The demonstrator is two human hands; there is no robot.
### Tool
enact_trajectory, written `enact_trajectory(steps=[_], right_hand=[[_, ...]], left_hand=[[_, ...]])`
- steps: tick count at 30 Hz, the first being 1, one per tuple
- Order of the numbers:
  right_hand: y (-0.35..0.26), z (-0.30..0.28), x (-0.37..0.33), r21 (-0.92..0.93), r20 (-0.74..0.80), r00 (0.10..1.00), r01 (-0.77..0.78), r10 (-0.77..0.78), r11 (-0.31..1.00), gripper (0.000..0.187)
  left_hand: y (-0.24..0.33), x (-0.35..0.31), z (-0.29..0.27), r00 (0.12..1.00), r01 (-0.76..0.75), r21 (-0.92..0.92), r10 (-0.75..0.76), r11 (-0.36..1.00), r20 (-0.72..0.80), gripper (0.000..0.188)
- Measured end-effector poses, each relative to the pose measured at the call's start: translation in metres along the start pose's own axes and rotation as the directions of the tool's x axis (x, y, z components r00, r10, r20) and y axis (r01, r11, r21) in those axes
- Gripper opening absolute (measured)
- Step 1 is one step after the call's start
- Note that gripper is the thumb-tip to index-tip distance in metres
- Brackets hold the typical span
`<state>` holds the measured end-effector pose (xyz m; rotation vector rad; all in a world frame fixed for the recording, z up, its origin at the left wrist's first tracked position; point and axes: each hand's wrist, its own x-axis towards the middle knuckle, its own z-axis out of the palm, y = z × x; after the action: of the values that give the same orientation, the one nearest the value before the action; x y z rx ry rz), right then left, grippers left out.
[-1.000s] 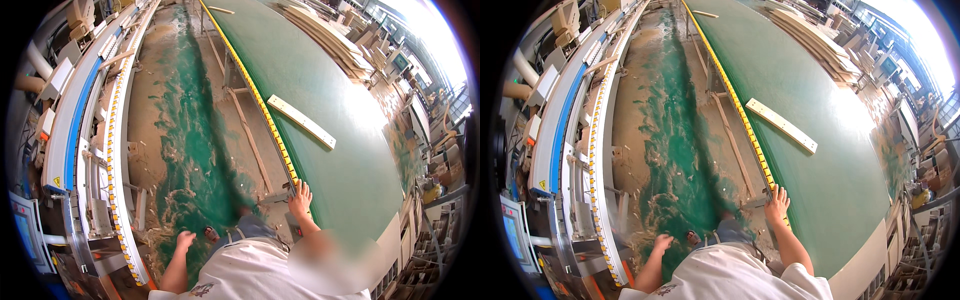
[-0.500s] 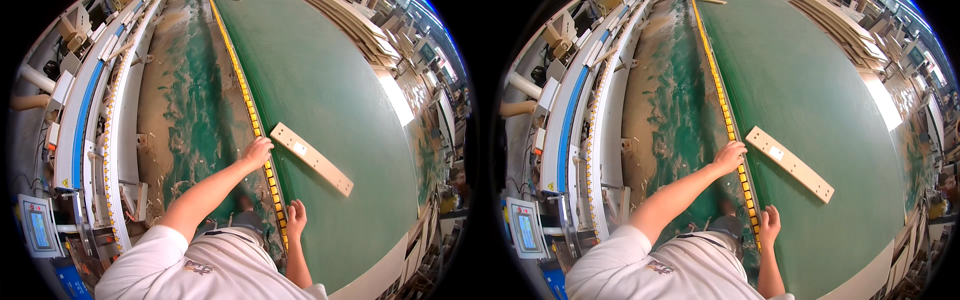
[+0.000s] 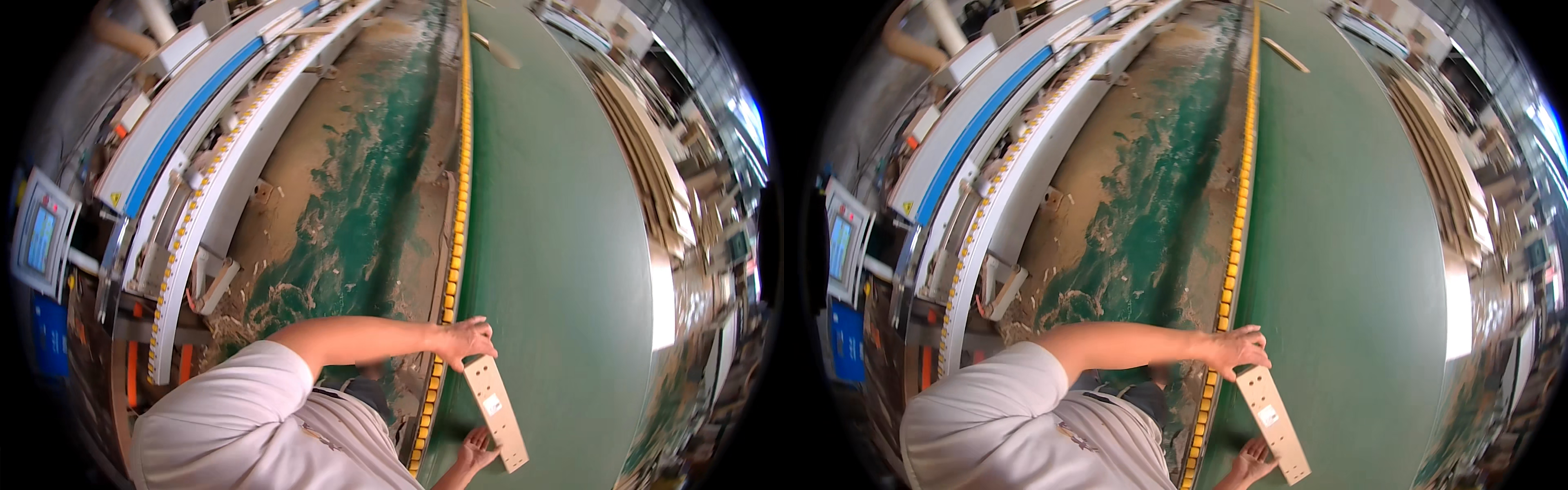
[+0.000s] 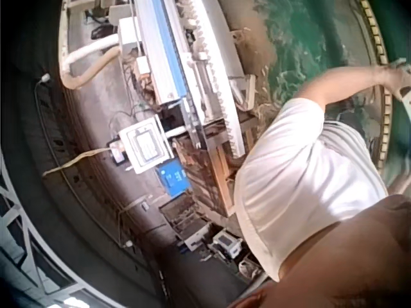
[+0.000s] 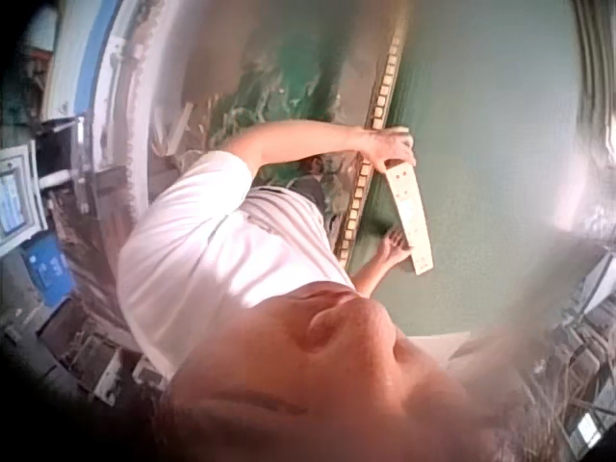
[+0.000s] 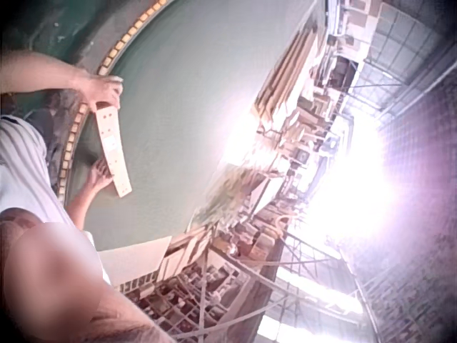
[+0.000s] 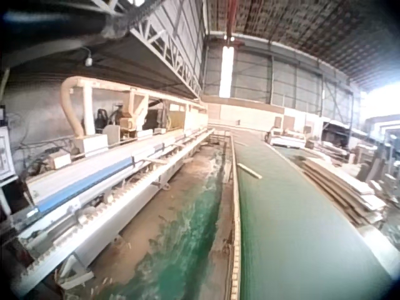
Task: The person feeds wooden panels into an industrial machine and uses a handheld orange scraper to clean the edges of the panels on a work table.
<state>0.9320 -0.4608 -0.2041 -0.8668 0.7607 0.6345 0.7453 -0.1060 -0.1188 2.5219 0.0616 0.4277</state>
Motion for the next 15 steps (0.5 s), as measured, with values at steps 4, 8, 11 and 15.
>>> enact_trajectory(steps=[4,8,11,15], right_hand=[[0.025,0.065,0.021,-0.126,0.331,0.943,0.084,-0.038,0.989,0.053],[0.179,0.195,-0.086,-0.335,0.702,0.709,0.249,0.064,0.908,0.056],[0.345,0.254,-0.246,-0.468,0.815,0.571,0.550,0.097,0.692,0.057],[0.548,0.222,-0.359,-0.297,0.909,0.062,0.789,0.412,0.537,0.048]], left_hand=[[0.026,-0.118,-0.082,0.967,0.147,0.063,-0.130,0.987,-0.221,0.074],[0.054,-0.311,-0.103,0.692,0.661,0.183,-0.497,0.728,-0.523,0.082],[0.088,-0.449,-0.064,0.391,0.876,0.025,-0.677,0.482,-0.624,0.089],[0.157,-0.597,-0.068,0.092,0.866,-0.430,-0.926,0.256,-0.367,0.092]])
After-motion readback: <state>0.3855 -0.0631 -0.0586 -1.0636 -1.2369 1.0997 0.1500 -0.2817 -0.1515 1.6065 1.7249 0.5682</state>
